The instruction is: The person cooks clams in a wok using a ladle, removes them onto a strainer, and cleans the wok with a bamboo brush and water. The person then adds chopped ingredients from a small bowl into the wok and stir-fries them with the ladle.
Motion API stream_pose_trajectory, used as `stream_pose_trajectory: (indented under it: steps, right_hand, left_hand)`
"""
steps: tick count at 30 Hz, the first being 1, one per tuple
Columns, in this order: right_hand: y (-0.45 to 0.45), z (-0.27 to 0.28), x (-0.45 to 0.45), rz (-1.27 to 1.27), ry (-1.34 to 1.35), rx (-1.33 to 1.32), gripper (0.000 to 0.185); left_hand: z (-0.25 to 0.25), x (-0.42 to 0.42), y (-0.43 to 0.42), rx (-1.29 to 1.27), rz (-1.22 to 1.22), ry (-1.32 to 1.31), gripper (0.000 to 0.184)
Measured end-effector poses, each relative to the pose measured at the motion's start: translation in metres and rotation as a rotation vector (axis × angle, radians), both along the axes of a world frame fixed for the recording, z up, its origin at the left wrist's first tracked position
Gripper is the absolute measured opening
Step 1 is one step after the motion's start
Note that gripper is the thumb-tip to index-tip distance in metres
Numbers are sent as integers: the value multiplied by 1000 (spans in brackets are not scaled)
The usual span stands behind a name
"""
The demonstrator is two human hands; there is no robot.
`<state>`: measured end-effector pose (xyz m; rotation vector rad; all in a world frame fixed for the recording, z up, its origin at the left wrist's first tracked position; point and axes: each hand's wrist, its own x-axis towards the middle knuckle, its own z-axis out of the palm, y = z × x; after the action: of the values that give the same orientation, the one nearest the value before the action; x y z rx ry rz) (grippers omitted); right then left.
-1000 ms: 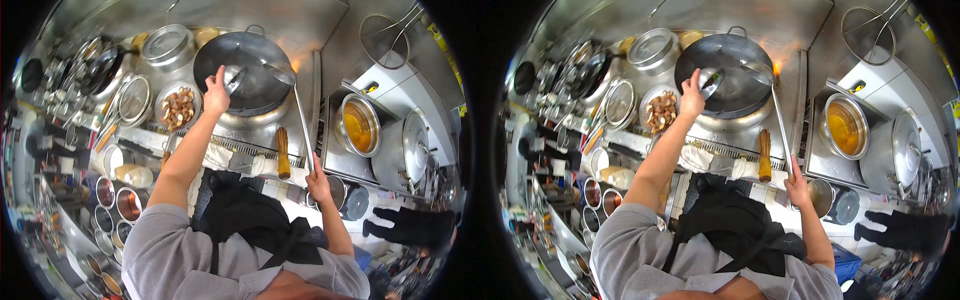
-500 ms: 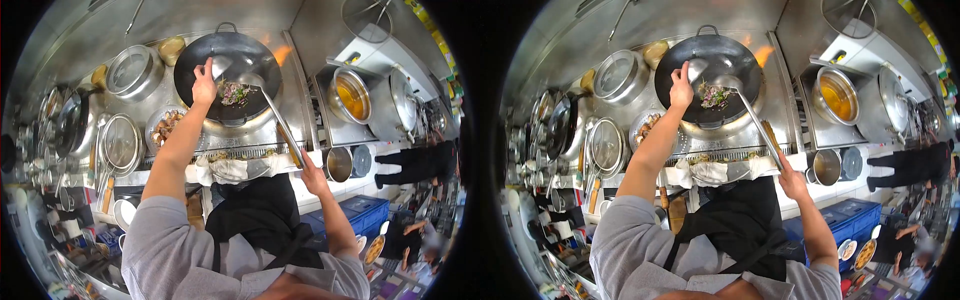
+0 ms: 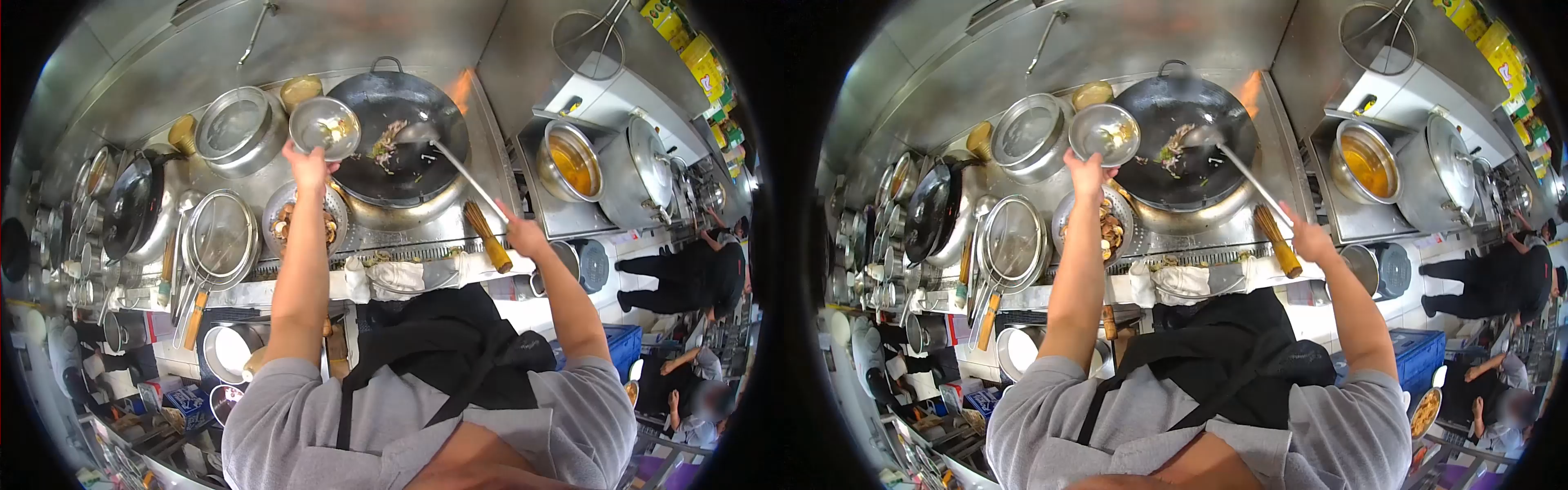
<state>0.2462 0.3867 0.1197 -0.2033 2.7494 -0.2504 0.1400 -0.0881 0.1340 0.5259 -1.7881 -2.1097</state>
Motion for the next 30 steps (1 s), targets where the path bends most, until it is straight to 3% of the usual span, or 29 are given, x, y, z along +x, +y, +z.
stream_pose_trajectory:
  steps: [1,2,5,7,9,11,12,13,15,18,19,21,22,23,25,30]
  right_hand:
    - [-1,7,-16,-12,20,-57,91]
    - [-1,7,-29,-4,32,-64,91]
    - [-1,-1,-46,5,298,-402,86]
    - [-39,-6,-49,-221,233,-347,88]
    - [-66,-25,-53,-282,176,-369,86]
    - [-75,-40,-57,-254,-88,-567,86]
    - [-86,7,-41,-346,-369,-672,85]
    - [-72,4,-35,-330,-384,-668,85]
    - [-37,-4,-26,160,-93,-587,84]
    - [3,21,0,305,-121,-520,84]
    - [7,27,-1,317,-136,-523,84]
    - [16,35,-7,188,-426,-330,87]
    - [32,-9,-25,245,-247,-316,88]
    - [37,-13,-40,253,-253,-313,88]
    - [30,-13,-69,155,-179,-516,89]
    - [-3,-2,-68,-75,-68,-393,88]
  left_hand:
    - [-3,4,-2,211,25,10,71]
    - [-8,10,-5,269,35,15,61]
    - [-11,38,-6,351,25,57,53]
    - [-19,50,0,314,75,44,44]
    - [-21,56,9,223,122,89,37]
    - [-23,66,17,193,173,98,29]
    - [-20,73,21,181,170,68,27]
    - [-19,81,24,167,166,35,26]
    - [-21,91,28,96,196,-22,21]
    - [-21,101,32,137,135,-4,13]
    - [-20,104,36,134,151,-14,13]
    - [-17,108,46,130,154,-43,13]
    - [-15,110,50,107,157,-81,14]
    - [-17,112,55,110,166,-85,14]
    - [-13,118,61,145,140,-52,15]
    - [-14,114,64,155,107,-66,14]
